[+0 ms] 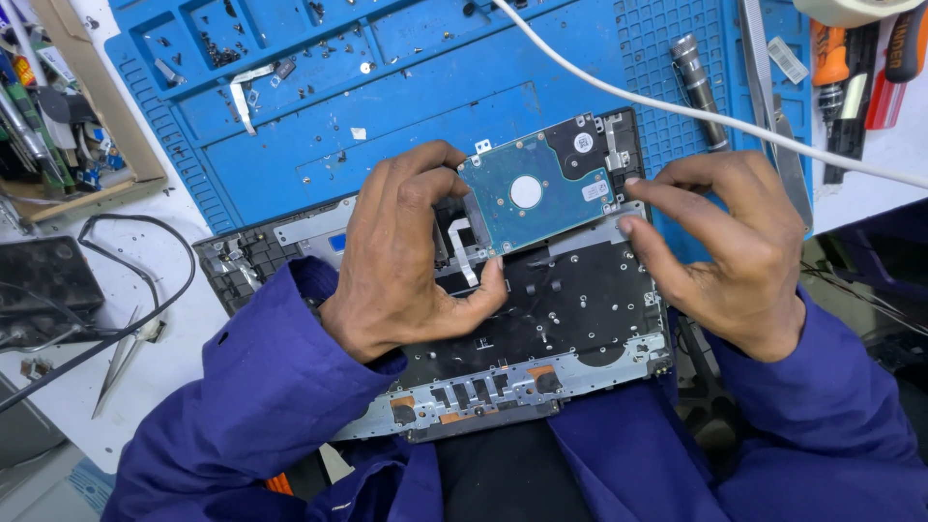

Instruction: Disassembling and reassembling laptop components, specifically removing and inspecting a hard drive using a screwdriver.

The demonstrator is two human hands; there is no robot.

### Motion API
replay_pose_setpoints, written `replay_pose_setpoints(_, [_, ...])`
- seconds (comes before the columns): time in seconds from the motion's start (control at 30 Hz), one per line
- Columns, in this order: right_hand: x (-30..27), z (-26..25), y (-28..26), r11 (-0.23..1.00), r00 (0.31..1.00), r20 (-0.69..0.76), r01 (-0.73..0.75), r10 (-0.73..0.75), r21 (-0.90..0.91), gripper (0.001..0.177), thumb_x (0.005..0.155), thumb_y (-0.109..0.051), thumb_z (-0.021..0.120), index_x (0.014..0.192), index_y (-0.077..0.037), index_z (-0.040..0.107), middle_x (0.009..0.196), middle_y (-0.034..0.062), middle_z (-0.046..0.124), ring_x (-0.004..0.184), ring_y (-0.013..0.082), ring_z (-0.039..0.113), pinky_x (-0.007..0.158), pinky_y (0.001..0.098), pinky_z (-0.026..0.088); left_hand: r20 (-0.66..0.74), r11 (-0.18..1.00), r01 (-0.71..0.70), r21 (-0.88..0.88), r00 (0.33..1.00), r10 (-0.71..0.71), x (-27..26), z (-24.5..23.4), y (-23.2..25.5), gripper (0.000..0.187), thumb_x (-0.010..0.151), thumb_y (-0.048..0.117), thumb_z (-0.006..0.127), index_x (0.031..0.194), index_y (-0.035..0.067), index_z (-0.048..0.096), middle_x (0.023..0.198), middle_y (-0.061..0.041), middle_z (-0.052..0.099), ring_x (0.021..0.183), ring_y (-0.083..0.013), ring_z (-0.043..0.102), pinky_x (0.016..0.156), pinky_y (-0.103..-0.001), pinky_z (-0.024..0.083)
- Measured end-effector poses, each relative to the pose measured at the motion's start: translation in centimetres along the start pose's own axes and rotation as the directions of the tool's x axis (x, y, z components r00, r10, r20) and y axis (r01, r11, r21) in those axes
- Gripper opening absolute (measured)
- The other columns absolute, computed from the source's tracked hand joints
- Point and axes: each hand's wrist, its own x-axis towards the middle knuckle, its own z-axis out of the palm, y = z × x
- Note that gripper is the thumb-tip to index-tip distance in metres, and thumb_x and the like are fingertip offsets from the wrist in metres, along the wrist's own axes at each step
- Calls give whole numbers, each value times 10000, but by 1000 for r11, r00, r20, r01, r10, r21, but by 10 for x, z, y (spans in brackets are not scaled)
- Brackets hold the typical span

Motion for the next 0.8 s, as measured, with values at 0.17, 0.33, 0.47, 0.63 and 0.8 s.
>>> replay_pose_setpoints(0.17, [-4, 5, 4, 997, 998, 19, 60, -59, -48, 285, 1038, -180, 838, 1215, 11, 724, 1089, 183, 616, 1026, 363, 578, 925, 514, 518, 7, 999, -40, 26, 999, 40, -2, 0, 0, 601, 852, 355, 793, 1201, 19, 437, 1169, -219, 577, 986, -360, 589, 826, -473, 468])
replay_pose_setpoints(0.33, [-3, 6, 2, 1000, 999, -38, 11, -11, 21, 174, 1024, -136, 819, 1058, 28, 773, 989, 187, 632, 922, 345, 572, 821, 445, 475, 35, 998, -61, 11, 998, 61, -5, 1, 0, 623, 819, 355, 799, 1218, 36, 441, 1163, -197, 579, 1014, -349, 604, 842, -491, 485])
replay_pose_setpoints(0.47, [-6, 7, 5, 999, 999, -23, 25, -24, 40, 172, 1018, -143, 805, 1029, 19, 748, 985, 178, 632, 927, 338, 582, 828, 443, 493, 54, 998, -61, -3, 997, 61, -6, 3, -2, 574, 797, 312, 765, 1208, 56, 457, 1225, -213, 541, 1054, -370, 591, 825, -491, 473])
replay_pose_setpoints(0.63, [-7, 0, 6, 996, 997, 75, -17, 10, 92, 188, 984, -206, 799, 1018, -36, 726, 977, 144, 616, 952, 323, 591, 902, 480, 484, 68, 996, -61, 58, 996, 57, -3, 1, -1, 527, 820, 382, 698, 1170, 69, 459, 1190, -182, 611, 1080, -378, 594, 860, -502, 460])
replay_pose_setpoints(0.8, [-7, -2, 9, 998, 988, 156, 1, -11, 66, 190, 981, -209, 794, 1054, -62, 699, 1030, 136, 614, 1012, 332, 588, 941, 506, 473, 97, 990, -79, 117, 993, 68, -3, 1, 0, 517, 804, 381, 685, 1172, 66, 505, 1166, -151, 591, 1125, -380, 577, 904, -517, 435])
